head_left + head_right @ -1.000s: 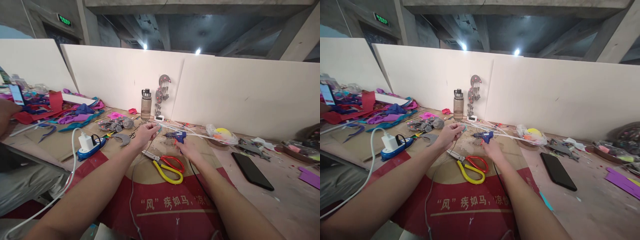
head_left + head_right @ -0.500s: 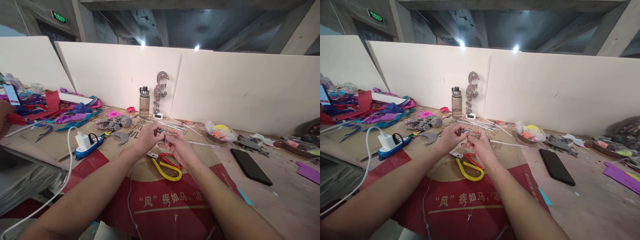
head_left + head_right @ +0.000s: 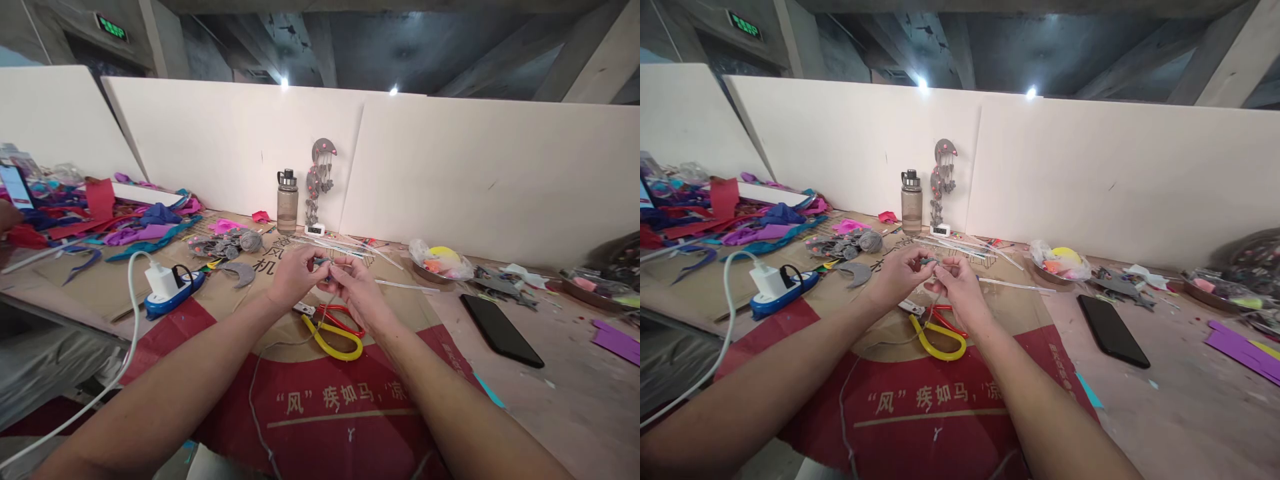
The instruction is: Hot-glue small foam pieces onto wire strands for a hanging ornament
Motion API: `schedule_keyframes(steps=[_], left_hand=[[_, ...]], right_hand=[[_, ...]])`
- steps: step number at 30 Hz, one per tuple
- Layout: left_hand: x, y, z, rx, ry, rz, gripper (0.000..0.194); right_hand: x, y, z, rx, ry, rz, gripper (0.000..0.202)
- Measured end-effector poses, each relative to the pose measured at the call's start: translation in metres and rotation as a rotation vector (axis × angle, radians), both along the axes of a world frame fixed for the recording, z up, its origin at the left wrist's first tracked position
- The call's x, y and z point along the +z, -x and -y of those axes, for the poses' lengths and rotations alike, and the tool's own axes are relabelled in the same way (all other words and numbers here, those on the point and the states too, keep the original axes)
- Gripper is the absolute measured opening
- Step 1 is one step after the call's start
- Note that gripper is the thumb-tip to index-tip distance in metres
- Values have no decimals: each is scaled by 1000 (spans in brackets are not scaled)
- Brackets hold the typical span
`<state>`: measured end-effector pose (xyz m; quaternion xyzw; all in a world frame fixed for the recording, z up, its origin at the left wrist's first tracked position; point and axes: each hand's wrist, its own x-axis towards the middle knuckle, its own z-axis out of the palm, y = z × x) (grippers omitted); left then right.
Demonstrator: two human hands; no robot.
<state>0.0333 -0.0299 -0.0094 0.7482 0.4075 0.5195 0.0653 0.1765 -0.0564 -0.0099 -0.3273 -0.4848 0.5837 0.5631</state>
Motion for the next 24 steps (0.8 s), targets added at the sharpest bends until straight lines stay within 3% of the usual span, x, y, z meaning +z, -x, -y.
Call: schedule_keyframes(steps=[4,11,24], left_hand=[[-2,-1,-2,-17,116,56,11],[-4,-4,-6,-140,318,162,17],[-3,-3,-5,-195,403,223,14]], right_hand=[[-3,-3,-5,-127,-68,179,27],[-2,-11,-6,-403,-342,598,12],[2,-10,-4,-441,-378,720,15]])
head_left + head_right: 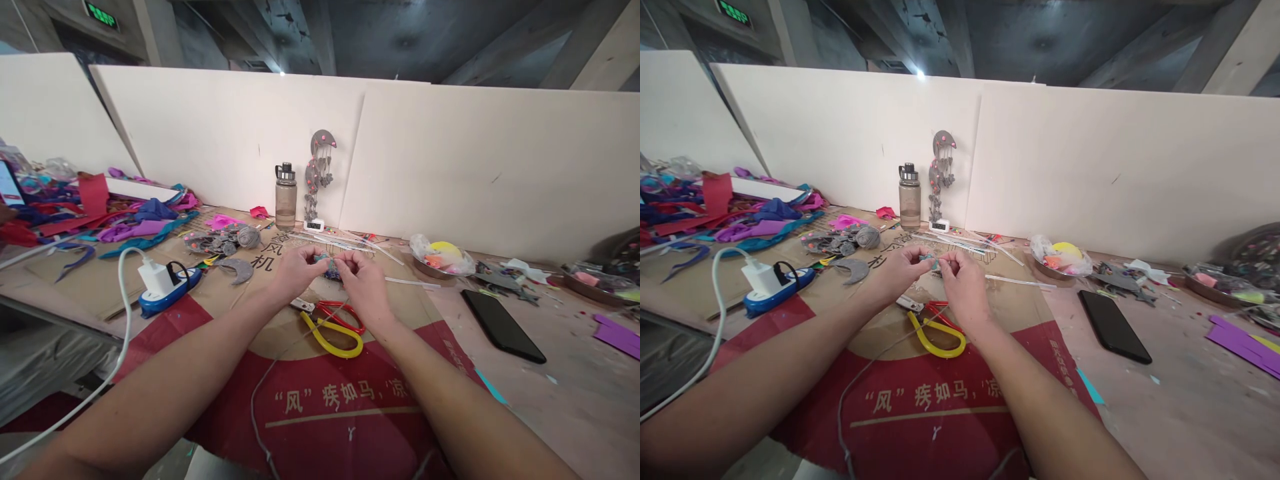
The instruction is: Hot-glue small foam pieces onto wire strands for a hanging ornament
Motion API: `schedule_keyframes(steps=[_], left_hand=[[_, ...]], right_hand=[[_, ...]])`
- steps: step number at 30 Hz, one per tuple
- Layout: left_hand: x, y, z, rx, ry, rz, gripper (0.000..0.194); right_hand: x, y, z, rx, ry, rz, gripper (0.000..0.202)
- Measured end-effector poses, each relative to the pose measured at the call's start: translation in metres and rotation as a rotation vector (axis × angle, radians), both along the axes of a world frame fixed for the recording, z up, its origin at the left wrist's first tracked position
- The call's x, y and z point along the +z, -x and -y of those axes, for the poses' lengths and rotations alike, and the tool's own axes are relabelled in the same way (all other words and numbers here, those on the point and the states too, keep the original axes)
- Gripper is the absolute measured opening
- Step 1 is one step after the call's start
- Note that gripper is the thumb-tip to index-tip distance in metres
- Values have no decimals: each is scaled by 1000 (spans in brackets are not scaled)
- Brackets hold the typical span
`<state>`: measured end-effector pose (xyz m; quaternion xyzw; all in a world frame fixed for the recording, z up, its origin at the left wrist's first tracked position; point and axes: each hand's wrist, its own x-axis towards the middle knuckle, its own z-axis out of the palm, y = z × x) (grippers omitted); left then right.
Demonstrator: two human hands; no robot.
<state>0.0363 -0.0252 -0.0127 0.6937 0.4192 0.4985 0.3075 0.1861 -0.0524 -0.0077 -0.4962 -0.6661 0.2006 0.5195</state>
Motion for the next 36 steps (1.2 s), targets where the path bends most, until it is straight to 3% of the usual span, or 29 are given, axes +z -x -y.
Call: schedule_keyframes(steps=[7,14,20,36], left_hand=[[5,1,2,-73,73,14,18],[5,8,-3,-243,231,97,23],[16,12,1,-366,276,101,30],[20,12,4,-114,-1,-212,21]], right_hand=[[3,0,2,15,25,36,16],[0,-5,-2,52,55,85,15],[0,-9,-4,49,69,61,16],[-3,-5,3,-78,-150,416,8]])
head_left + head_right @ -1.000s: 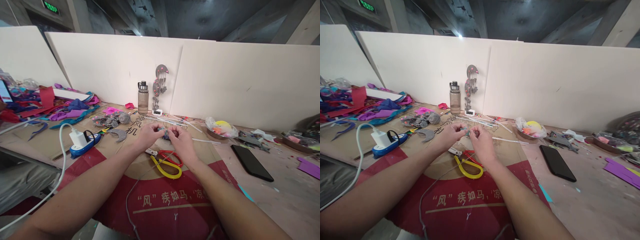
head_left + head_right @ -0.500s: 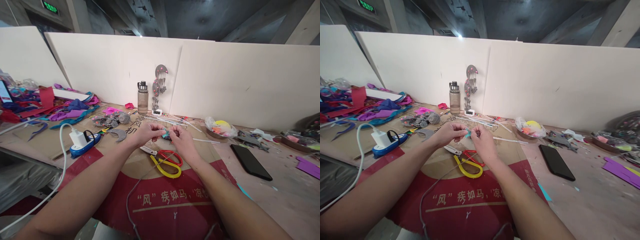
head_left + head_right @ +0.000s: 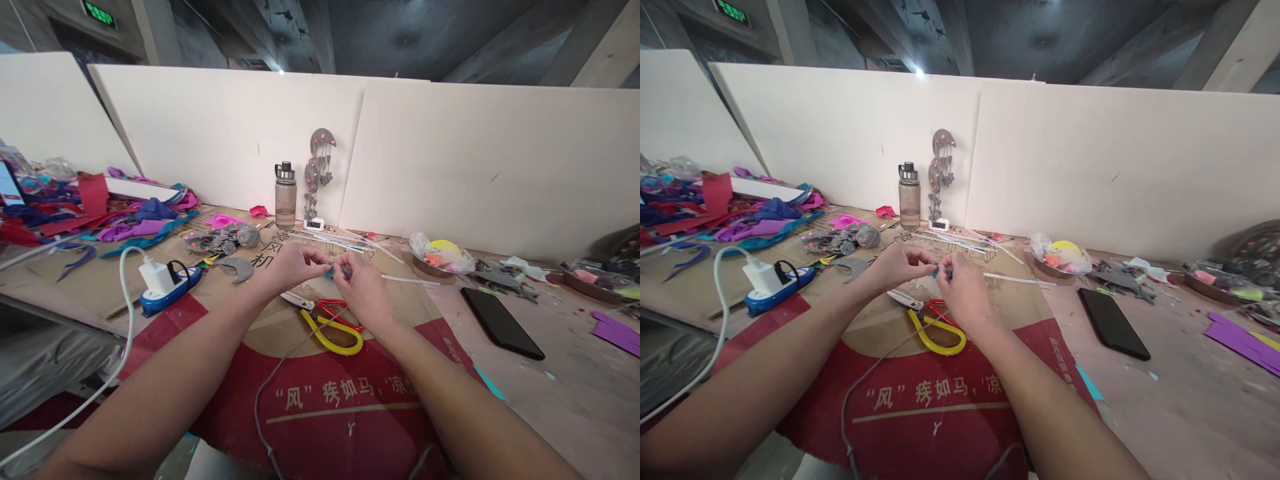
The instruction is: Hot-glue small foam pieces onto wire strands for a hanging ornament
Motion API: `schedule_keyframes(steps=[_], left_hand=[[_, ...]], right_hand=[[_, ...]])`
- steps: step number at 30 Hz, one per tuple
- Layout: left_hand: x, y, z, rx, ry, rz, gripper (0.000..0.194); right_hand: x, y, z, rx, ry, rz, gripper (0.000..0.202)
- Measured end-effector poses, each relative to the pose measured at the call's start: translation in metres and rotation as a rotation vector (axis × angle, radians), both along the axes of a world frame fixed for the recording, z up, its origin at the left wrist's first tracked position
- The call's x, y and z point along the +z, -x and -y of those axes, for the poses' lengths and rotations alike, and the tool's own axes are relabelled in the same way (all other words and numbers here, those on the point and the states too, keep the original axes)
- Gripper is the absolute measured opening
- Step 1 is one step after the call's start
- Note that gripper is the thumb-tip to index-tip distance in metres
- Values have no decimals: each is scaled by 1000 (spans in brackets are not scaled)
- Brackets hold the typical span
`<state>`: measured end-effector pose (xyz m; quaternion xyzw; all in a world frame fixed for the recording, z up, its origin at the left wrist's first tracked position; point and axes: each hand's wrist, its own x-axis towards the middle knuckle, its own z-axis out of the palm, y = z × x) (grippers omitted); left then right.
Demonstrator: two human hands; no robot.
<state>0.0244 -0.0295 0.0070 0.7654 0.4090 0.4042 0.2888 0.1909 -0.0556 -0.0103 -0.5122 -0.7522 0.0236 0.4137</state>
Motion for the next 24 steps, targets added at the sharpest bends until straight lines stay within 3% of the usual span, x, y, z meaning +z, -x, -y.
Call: schedule_keyframes(steps=[7,14,24], left_hand=[[-5,0,0,-3,-44,-105,16],[-8,-2,1,55,19,-19,14],[-10,-3,-1,70,16,53,13]], right_hand=[[-4,3,1,-47,-41,187,8],[-3,-3,-3,149,54,-87,13],[-4,1,-1,137,112,-247,11]])
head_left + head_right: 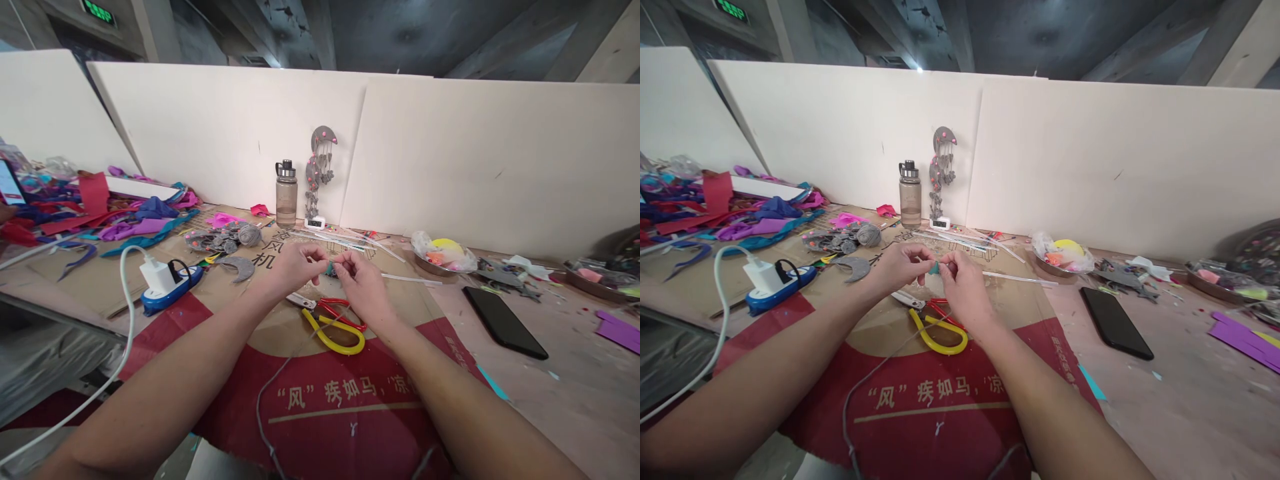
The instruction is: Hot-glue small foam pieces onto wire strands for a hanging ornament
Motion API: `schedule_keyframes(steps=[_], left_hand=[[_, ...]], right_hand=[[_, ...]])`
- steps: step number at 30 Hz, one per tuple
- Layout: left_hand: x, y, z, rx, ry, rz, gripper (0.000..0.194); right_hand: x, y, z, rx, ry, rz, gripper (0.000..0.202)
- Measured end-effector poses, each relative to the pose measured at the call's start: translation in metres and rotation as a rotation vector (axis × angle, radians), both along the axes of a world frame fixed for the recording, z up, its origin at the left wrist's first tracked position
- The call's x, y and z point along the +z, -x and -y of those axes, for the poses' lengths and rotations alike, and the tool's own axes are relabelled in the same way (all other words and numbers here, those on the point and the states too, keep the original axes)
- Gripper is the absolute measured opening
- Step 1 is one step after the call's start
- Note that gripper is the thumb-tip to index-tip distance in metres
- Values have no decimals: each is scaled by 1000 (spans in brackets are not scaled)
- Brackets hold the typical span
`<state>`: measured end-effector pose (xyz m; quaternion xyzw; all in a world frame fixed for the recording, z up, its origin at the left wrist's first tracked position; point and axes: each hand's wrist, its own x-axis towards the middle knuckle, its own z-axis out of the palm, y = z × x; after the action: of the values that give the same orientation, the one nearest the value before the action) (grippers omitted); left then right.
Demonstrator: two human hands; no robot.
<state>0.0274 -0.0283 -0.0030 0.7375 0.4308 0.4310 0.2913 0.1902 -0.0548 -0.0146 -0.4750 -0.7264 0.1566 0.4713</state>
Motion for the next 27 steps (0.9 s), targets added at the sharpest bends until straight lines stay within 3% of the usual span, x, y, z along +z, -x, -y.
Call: schedule_keyframes(steps=[7,16,24,27], left_hand=[[-4,-2,-2,-61,60,165,19],[-2,-3,-1,-14,48,153,12],[2,17,-17,263,-58,250,20],[7,28,-25,335,-69,427,21]], right_hand=[[1,1,3,-6,-22,-15,11],[-1,0,2,-23,-65,26,9],[0,1,5,28,-96,91,13],[5,3,9,219,-62,152,19]])
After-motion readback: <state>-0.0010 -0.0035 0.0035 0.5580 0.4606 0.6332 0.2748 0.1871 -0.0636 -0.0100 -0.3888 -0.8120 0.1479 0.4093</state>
